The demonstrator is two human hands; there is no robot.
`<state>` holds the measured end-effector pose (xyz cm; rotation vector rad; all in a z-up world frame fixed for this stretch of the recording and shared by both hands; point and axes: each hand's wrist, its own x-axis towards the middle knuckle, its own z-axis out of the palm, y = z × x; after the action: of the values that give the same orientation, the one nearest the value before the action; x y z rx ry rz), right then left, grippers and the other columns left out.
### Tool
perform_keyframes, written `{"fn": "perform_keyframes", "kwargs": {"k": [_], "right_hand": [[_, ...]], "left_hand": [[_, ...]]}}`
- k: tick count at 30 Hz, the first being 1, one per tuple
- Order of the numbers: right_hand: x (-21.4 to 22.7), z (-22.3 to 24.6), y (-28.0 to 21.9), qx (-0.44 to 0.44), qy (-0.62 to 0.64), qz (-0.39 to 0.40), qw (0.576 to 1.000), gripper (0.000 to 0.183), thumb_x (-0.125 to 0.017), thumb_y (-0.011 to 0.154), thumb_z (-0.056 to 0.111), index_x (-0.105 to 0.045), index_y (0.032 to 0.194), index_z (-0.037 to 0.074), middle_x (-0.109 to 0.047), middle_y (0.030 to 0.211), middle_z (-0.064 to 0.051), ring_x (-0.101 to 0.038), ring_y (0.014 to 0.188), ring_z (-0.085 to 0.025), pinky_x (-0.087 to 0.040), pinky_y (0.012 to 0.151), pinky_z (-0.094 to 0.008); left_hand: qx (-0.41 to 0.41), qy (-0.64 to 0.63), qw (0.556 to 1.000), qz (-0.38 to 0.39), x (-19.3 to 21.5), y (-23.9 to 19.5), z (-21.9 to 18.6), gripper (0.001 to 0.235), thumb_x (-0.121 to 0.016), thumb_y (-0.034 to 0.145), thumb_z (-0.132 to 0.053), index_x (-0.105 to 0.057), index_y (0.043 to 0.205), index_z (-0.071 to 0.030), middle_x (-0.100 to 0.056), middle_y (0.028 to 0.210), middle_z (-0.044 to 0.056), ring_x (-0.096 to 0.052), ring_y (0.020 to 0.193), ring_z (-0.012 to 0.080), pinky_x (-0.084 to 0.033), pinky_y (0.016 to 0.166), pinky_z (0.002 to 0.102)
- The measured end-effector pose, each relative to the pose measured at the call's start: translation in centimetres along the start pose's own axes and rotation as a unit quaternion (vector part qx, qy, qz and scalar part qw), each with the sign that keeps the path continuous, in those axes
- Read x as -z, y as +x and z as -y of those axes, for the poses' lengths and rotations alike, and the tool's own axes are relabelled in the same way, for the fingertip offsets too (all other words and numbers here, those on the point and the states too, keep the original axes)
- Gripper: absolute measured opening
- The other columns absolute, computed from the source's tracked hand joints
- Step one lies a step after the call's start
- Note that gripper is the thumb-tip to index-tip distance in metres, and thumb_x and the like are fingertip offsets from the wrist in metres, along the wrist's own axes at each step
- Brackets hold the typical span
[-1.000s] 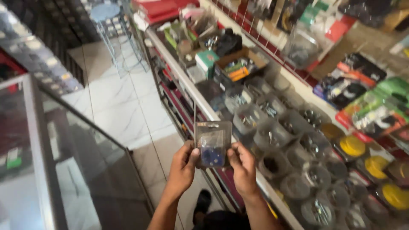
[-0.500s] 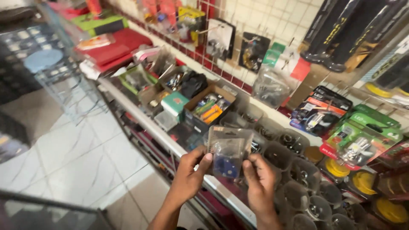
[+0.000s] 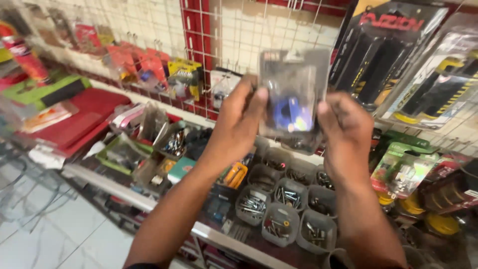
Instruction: The person picks up packaged small items, such as fidget spinners and tools, from a glass display counter and places them onto a wall-mounted wire rack. The person repeatedly moves between the counter and the wall, handling items one by one to arrange them on the display hooks.
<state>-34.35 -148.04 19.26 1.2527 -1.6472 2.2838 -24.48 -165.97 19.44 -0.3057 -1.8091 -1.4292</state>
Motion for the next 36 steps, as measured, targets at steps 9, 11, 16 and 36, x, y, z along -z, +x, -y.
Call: {"fn": "perform_keyframes", "kwargs": {"k": [9, 11, 16, 36], "right_hand": [[-2.5, 1.2, 8.7, 0.038, 0.038, 0.039, 0.998, 0.016, -0.063, 0.113, 0.017, -0.059, 0.104, 0.003, -0.065, 0.089, -0.004, -0.061, 0.069, -0.011, -0.053, 0.060, -0.029], [-2.4, 1.7, 9.9, 0.048, 0.014, 0.048, 0.998, 0.017, -0.062, 0.113, 0.017, -0.059, 0.104, 0.003, -0.066, 0.088, -0.005, -0.063, 0.067, -0.013, -0.055, 0.059, -0.029], [-2.6, 2.6, 11.3, 0.038, 0.016, 0.066, 0.997, 0.016, -0.062, 0.113, 0.015, -0.061, 0.107, 0.001, -0.070, 0.091, -0.008, -0.065, 0.067, -0.016, -0.055, 0.058, -0.031], [-2.6, -3.5, 14.1, -0.007, -0.261, -0.007, 0.965, 0.016, -0.054, 0.101, 0.009, -0.061, 0.109, -0.004, -0.069, 0.076, -0.006, -0.078, 0.061, -0.022, -0.059, 0.049, -0.032]], "left_hand": [[-0.286, 0.044, 0.957, -0.036, 2.1, 12.0, 1.3, 0.029, -0.041, 0.119, -0.025, -0.051, 0.125, 0.002, -0.066, 0.102, 0.015, -0.066, 0.094, 0.0229, -0.051, 0.087, 0.036], [-0.233, 0.067, 0.969, -0.043, 2.2, 14.1, 1.9, 0.027, -0.043, 0.116, -0.022, -0.054, 0.118, 0.003, -0.069, 0.100, 0.017, -0.068, 0.091, 0.0266, -0.053, 0.088, 0.039], [-0.189, 0.074, 0.978, -0.043, 2.4, 15.9, 3.7, 0.026, -0.045, 0.114, -0.019, -0.054, 0.110, 0.006, -0.067, 0.092, 0.022, -0.062, 0.085, 0.0343, -0.052, 0.086, 0.044], [0.046, 0.333, 0.941, -0.045, 2.0, 18.2, 7.8, 0.032, -0.043, 0.104, -0.030, -0.060, 0.128, -0.017, -0.073, 0.107, 0.021, -0.064, 0.104, 0.0494, -0.048, 0.091, 0.060]]}}
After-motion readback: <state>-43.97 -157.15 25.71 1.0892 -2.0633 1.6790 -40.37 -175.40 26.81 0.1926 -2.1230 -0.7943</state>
